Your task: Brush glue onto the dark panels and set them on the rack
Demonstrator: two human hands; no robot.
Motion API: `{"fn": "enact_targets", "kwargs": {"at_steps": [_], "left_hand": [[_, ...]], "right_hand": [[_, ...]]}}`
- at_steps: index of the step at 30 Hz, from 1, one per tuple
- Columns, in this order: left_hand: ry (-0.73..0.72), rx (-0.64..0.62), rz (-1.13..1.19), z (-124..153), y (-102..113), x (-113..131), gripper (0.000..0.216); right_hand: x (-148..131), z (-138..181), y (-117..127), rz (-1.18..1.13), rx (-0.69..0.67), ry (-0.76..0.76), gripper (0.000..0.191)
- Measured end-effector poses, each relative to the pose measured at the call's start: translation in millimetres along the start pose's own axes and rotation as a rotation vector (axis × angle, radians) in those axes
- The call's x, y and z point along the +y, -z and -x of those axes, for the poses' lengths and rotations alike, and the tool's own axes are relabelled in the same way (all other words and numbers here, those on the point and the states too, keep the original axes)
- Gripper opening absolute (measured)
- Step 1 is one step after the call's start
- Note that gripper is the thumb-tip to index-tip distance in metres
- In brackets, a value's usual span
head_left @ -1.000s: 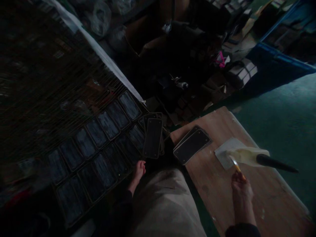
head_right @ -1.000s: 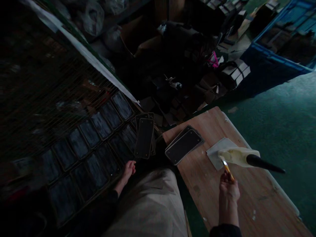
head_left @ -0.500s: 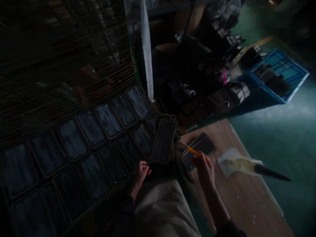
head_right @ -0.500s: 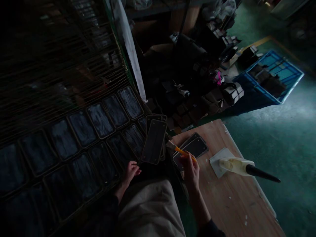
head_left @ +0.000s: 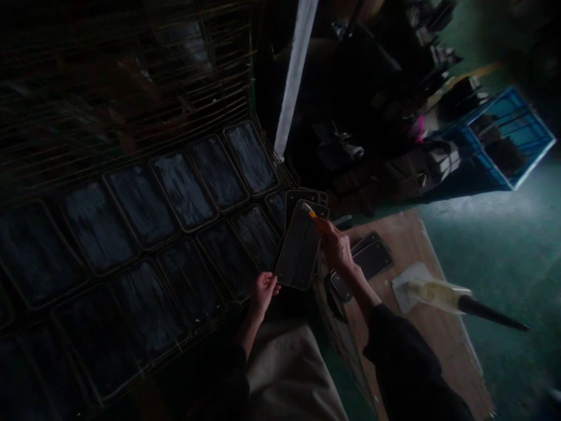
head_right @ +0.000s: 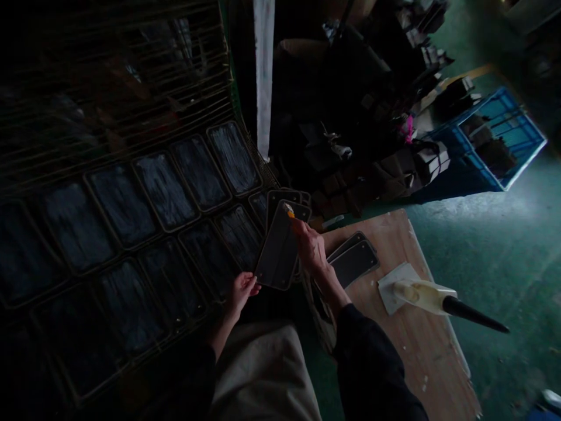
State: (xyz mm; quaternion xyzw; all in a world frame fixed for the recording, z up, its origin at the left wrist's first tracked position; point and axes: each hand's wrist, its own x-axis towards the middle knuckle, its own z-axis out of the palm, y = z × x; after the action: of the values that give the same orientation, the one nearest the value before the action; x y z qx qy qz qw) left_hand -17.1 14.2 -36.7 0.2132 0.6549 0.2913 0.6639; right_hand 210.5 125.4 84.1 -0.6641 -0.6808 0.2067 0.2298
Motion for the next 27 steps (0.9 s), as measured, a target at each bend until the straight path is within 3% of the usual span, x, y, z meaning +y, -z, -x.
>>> {"fn": "enact_targets", "kwargs": {"at_steps": [6,13,18,21,23,27], "left_hand": [[0.033,0.008,0.049,1,-4,3,0.039],[0.071,-0.018,0.041,3,-1,8,0.037],[0.073,-0.027,0.041,5,-1,11,0.040],[0.077,-0.015,0.016,5,-3,14,0.039],[0.073,0.000,-0.026,5,-4,15,0.037],[0.048,-0.006,-0.071,4,-4,14,0.033]], "right_hand": [[4,10,-12,0.056,-0.163,0.085,0.029],[-28,98,-10,-0.091,-0.442,0.142,0.027],[-33,140,-1,-0.278,-0.535,-0.016,0.027],[-15,138,8,-0.374,-0.505,-0.191,0.028],[2,124,15,-0.358,-0.412,-0.273,0.029],[32,73,28,-0.186,-0.170,-0.234,0.029]]}}
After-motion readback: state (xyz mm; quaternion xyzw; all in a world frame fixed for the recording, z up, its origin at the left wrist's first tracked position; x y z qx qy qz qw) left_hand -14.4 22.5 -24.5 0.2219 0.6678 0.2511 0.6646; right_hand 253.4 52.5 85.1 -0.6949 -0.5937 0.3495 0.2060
